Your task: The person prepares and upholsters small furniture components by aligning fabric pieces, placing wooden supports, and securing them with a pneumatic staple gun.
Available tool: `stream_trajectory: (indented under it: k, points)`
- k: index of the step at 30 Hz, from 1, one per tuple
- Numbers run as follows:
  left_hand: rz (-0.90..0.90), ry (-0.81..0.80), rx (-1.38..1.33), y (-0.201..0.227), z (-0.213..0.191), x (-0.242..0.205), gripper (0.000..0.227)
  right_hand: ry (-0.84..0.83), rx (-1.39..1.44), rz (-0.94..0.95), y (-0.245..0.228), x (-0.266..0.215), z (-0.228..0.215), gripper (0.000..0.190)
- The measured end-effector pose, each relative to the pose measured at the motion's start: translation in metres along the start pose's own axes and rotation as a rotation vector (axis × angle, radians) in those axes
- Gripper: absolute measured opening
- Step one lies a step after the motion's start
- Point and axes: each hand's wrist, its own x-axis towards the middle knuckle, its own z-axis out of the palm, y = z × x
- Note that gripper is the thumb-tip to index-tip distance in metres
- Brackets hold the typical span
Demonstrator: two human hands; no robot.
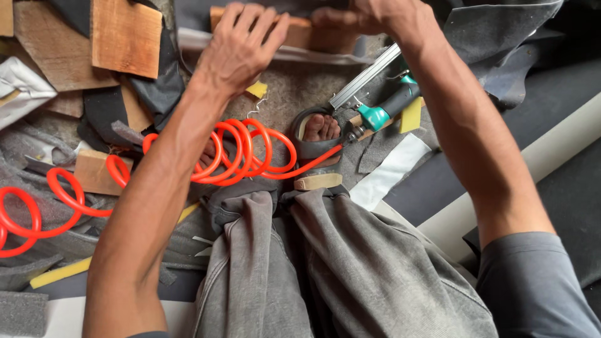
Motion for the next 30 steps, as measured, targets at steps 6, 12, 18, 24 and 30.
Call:
stream_trajectory:
  k: [6, 12, 18, 24, 30]
  points:
    - [-0.116, -0.141, -0.191, 0.008, -0.018, -0.008, 0.069, 0.119, 0.492, 0.074, 0.013, -0.010, -0.007, 0.023]
    - [-0.208, -0.082, -0.206, 0.022, -0.005, -0.005, 0.086, 0.600, 0.429, -0.244, -0.055, 0.009, -0.018, 0.037]
    - [-0.236, -0.184, -0.292, 0.022, 0.000, -0.009, 0.071, 0.497, 0.748, -0.054, -0.081, 0.044, 0.027, 0.031]
    - [-0.276, -0.059, -0.334, 0.032, -0.008, -0.008, 0.072, 0.460, 0.640, -0.163, -0.068, 0.046, 0.045, 0.026]
    - [-0.251, -0.113, -0.355, 0.035, -0.009, -0.004, 0.071, 0.470, 0.633, -0.186, -0.077, 0.047, 0.021, 0.015]
